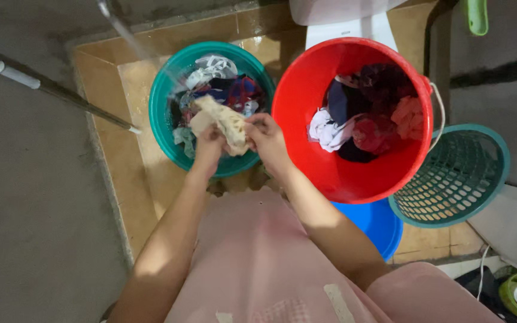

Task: The person transfers clothes from a red bucket into a green basin under a running water tap. They pick up individual items one at a time, place them in the basin, and rearrange the containers on the floor.

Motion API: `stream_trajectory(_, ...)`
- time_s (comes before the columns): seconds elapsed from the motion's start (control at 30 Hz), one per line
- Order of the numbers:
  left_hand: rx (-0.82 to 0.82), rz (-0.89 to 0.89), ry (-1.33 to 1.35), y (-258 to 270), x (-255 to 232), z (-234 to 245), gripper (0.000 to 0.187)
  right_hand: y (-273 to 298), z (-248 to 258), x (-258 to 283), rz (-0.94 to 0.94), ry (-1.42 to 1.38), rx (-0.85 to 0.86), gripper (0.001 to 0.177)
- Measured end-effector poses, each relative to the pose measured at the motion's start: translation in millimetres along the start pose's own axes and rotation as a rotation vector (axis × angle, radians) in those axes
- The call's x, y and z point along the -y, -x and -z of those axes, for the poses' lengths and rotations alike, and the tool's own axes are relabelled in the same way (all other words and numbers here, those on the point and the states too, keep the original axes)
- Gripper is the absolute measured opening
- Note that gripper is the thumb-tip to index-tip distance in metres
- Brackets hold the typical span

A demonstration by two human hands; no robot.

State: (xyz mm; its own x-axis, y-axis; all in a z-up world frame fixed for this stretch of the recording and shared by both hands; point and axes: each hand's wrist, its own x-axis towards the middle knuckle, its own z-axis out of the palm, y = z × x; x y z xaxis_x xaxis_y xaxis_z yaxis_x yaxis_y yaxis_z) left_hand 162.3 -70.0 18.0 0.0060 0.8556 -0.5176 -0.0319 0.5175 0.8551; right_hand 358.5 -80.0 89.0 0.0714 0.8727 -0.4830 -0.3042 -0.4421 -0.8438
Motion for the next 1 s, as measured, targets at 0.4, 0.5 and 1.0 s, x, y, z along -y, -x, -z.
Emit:
stream_trajectory(0.4,-0.514,-0.399,-0.739,-10.4,19.3,68.3,0.052,-140.8,204.4,-71.8,0.549,1.094,-0.509,0.043)
stream_trajectory(0.5,-0.398,-0.206,-0.614,-3.1,37.3,53.5,0.044,-184.2,298.2,-75.6,0.124,1.239,-0.637,0.059)
stream_trajectory(1.0,-0.044,0.051,-0.250,14.7,61.3,15.3,0.034,-95.0,159.5,-65.9,0.509,0.704,-0.531,0.017)
